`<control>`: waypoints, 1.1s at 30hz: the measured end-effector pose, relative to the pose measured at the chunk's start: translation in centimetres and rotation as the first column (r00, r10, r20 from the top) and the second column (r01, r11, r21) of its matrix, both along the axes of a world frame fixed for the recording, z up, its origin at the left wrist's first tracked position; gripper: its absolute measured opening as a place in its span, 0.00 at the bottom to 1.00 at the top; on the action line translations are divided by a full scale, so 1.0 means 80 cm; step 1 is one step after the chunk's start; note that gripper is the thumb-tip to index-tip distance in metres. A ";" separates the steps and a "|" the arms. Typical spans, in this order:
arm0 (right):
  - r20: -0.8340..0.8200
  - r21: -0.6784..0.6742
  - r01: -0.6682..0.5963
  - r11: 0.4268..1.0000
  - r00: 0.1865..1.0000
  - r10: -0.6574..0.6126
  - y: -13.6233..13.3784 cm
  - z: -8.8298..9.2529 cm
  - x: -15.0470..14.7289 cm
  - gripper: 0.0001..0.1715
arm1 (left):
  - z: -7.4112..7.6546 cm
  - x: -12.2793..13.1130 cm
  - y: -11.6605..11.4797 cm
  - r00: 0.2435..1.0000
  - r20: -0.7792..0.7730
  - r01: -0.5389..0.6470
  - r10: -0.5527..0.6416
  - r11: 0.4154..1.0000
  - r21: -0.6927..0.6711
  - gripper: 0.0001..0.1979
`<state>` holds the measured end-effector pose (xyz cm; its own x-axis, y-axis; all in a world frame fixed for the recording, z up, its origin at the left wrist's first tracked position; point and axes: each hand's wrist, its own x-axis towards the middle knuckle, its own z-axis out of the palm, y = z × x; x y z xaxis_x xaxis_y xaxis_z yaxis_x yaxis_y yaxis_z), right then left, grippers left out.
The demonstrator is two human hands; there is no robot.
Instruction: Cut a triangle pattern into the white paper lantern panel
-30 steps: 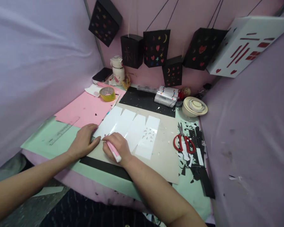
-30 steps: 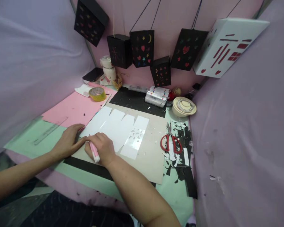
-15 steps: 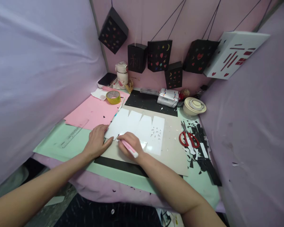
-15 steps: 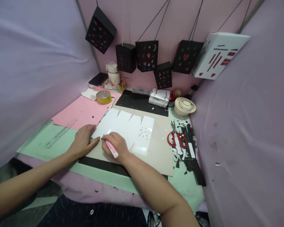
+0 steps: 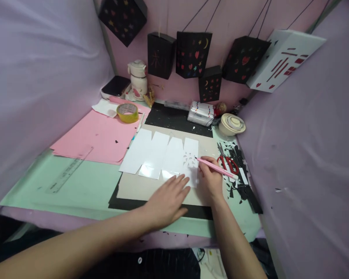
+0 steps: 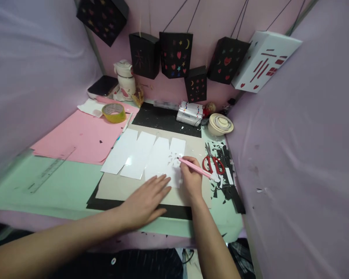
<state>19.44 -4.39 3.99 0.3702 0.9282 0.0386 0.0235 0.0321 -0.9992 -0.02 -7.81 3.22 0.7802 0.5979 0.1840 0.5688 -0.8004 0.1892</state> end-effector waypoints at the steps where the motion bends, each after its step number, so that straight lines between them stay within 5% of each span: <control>1: 0.010 -0.035 0.010 0.999 1.000 -0.010 -0.003 -0.004 0.010 0.09 | -0.006 0.017 -0.002 1.000 -0.020 0.023 -0.023 1.000 -0.014 0.32; 7: 0.096 -0.139 -0.105 0.985 0.988 0.119 0.002 -0.014 0.030 0.05 | -0.029 0.054 0.002 0.993 -0.118 -0.016 0.008 0.997 -0.069 0.50; 15: 0.246 -0.198 -0.225 0.954 0.931 0.271 0.034 0.002 0.017 0.04 | -0.019 0.057 0.013 0.992 -0.126 -0.001 -0.008 0.997 -0.072 0.51; 33: 0.352 -0.123 -0.323 0.938 0.870 0.346 0.022 -0.029 0.022 0.10 | -0.038 0.057 0.009 1.000 0.019 0.001 -0.001 1.000 0.001 0.51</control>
